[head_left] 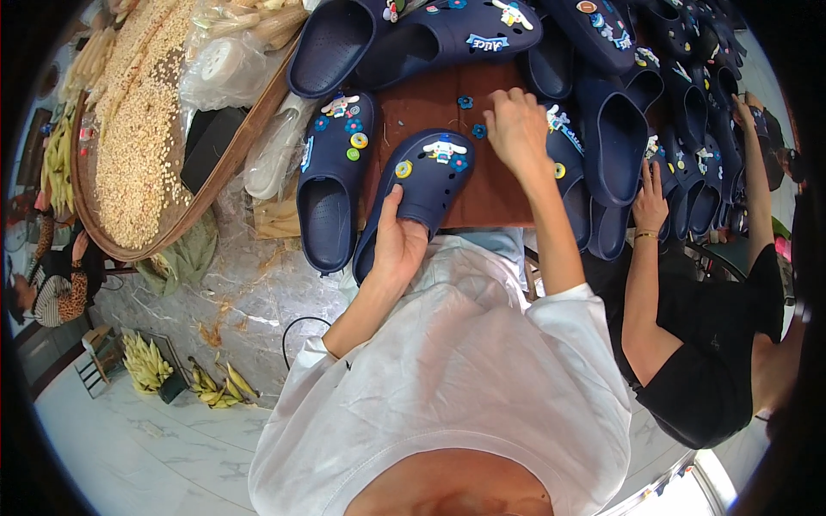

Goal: Insert decorative charms into the holes of plastic clogs.

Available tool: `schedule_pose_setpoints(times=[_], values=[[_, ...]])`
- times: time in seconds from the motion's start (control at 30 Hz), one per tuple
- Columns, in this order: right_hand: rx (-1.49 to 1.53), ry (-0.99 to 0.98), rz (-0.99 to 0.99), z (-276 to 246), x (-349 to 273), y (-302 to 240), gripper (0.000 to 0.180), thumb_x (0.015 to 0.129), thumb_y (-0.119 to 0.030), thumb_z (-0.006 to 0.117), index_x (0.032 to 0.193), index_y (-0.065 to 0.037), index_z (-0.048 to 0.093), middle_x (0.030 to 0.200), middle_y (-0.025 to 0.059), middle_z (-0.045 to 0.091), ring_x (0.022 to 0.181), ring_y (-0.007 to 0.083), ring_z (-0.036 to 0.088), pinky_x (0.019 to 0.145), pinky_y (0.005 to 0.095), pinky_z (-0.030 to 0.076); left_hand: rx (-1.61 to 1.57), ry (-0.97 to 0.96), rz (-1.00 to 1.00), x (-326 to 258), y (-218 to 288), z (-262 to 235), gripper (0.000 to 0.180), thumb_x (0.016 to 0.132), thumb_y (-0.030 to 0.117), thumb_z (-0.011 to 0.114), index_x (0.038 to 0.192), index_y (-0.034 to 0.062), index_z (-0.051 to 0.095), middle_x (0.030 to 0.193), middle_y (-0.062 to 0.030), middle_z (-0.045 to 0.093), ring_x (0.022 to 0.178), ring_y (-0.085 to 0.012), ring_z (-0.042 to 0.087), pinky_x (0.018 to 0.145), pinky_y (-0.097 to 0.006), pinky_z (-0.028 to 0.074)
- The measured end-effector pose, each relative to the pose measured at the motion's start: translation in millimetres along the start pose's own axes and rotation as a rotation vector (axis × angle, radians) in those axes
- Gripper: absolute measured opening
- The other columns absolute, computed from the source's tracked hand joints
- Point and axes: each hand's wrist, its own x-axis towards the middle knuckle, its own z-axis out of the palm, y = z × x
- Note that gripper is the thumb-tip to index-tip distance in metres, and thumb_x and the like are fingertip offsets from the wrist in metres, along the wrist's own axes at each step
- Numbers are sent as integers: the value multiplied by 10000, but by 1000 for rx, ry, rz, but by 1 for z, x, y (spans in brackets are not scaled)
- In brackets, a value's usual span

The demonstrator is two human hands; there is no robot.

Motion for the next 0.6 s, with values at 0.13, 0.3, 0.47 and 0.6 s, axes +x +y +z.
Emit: schedule_pose_setpoints(times=[0.13,0.3,0.47,0.6], values=[[-389,-318,80,31,20,33,315,741,-163,759,1023,-48,676,1080,153,666,1023,307,609,884,444,438,-50,-42,-22,5,4,0,518,955,157,593,1395,-31,396,1428,-197,487,1324,-303,487,1153,-457,367],[-505,-388,81,51,20,41,377,772,-171,703,1122,-43,647,1114,151,672,1103,295,579,983,448,344,-102,-71,-37,9,10,0,574,911,111,628,1407,-31,375,1444,-181,463,1338,-294,464,1165,-444,352],[-451,-397,83,50,20,30,399,805,-140,675,1182,-29,609,1165,165,632,1109,318,590,1008,444,331,-169,-71,-61,17,14,-1,569,911,115,620,1411,-10,379,1443,-155,463,1341,-284,457,1163,-440,354],[-249,-416,64,47,14,10,393,795,-115,692,1166,-22,602,1167,185,606,1086,346,610,954,437,404,-112,-82,-44,16,12,2,565,921,149,620,1409,-7,383,1434,-149,468,1332,-275,465,1162,-434,354]])
